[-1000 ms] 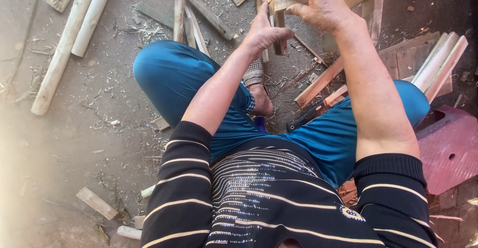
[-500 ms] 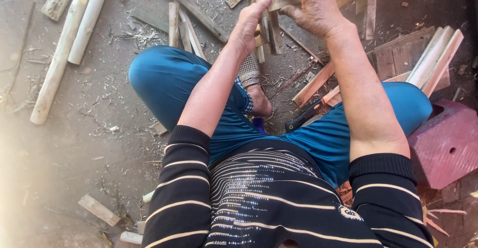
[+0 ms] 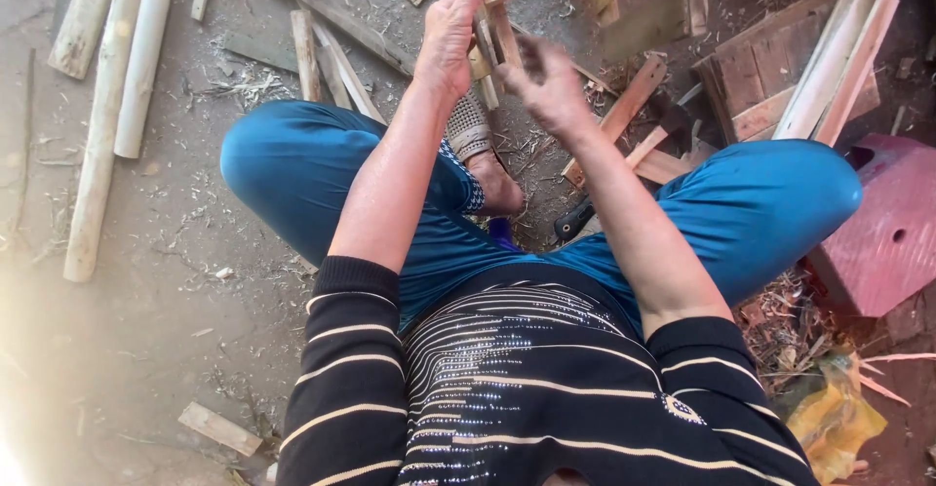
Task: Assembling a wooden frame or stool using a hammer and nails while sitting on the floor.
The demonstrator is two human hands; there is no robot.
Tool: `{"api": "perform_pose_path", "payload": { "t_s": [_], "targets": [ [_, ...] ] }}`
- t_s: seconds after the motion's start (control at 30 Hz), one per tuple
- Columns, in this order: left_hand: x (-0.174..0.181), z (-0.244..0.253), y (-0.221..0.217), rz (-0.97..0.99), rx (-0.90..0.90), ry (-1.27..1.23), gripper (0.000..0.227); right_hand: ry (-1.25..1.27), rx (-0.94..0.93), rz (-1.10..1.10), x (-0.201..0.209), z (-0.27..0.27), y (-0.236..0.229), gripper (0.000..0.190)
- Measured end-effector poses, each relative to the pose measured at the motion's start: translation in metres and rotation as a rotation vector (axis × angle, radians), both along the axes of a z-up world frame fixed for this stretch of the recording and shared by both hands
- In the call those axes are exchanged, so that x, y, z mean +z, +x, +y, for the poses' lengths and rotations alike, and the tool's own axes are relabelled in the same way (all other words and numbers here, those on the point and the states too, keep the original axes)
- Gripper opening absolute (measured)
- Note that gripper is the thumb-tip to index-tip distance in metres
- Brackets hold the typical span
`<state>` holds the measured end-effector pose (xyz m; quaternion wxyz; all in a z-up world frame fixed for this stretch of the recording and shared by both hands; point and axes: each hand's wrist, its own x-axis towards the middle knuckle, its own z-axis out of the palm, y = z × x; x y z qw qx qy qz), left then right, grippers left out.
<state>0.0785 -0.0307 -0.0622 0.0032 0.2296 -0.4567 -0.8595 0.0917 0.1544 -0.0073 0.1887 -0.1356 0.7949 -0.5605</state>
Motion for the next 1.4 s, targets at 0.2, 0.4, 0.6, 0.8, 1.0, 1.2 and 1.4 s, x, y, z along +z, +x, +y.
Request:
{"api": "perform_pose_path", "payload": {
  "t_s": [0.2,0.4,0.6,0.8,1.0,1.2,1.4],
  "targets": [
    [-0.011,-0.015,-0.001,-0.068,-0.008,-0.07,0.045,-0.155,-0.03,-0.357,-0.005,-0.031,0.019,0.037],
    [0.001,-0.034,-0.019,0.028,-0.111,0.035,0.034,-0.101,-0.061,-0.197,-0.002,-0.033,0.018,0.035],
    [0.018,-0.035,-0.02,0.092,-0.159,0.114,0.027,-0.198,0.03,-0.093,-0.021,-0.011,0.018,0.039],
    [0.016,-0.033,-0.024,0.083,-0.143,0.134,0.026,0.333,-0.492,0.067,-0.161,0.101,-0.017,0.029],
    [0.006,-0.032,-0.018,0.019,-0.077,0.078,0.024,0.9,-0.599,-0.206,-0.219,0.143,-0.006,0.105],
    [0.024,-0.032,-0.018,0.038,-0.099,0.053,0.021,0.909,-0.771,-0.432,-0.237,0.166,-0.016,0.098],
    [0.027,-0.031,-0.018,0.02,-0.096,0.089,0.018,0.058,-1.186,-0.436,-0.275,0.185,-0.011,0.074]
  ]
}}
